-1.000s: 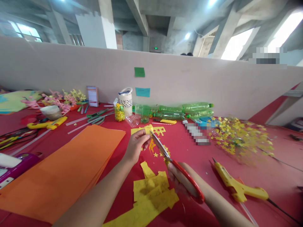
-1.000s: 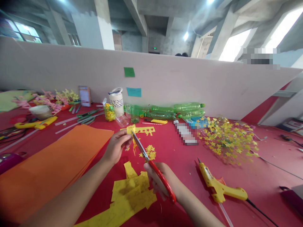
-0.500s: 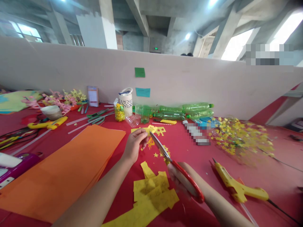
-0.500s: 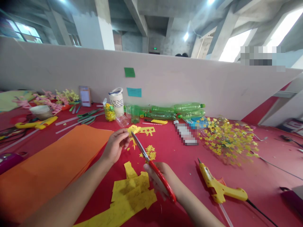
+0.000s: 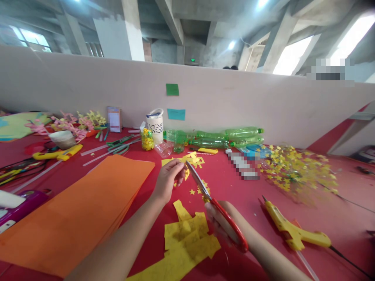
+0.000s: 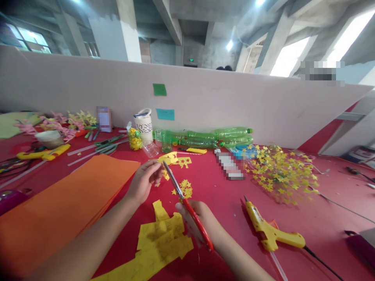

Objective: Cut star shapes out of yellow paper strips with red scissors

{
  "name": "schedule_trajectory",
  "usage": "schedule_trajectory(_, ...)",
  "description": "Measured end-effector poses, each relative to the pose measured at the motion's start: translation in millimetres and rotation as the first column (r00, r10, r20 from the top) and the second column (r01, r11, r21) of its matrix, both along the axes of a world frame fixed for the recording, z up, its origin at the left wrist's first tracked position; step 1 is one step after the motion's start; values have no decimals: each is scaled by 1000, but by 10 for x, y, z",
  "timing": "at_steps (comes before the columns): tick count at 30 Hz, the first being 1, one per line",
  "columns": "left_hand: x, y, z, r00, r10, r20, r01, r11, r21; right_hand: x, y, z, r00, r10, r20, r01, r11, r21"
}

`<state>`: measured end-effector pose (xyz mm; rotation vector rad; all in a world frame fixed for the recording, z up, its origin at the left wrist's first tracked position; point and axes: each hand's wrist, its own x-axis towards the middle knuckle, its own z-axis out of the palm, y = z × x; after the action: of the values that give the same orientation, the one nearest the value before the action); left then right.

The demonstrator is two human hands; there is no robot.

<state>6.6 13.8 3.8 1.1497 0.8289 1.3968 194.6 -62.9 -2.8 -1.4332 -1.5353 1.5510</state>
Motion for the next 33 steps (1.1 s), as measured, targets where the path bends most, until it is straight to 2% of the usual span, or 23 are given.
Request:
schedule_trajectory(5, -26, 32, -12, 999, 34, 17, -34, 999, 22, 2, -2, 54, 999, 41, 15, -42, 999, 10)
schedule_trajectory(10, -45, 32, -18, 998, 43, -56, -40, 998, 46, 42, 12, 50, 994, 104, 32, -104, 994, 23)
schedule_trajectory(19, -57, 18, -31, 987, 59, -150, -47, 996, 80, 57, 17, 80, 993, 113, 24, -113, 993, 31)
schedule_trajectory(33, -30, 0, -22, 986, 70, -152, -61, 996, 68, 29, 21, 73, 999, 42, 29, -42, 999, 1)
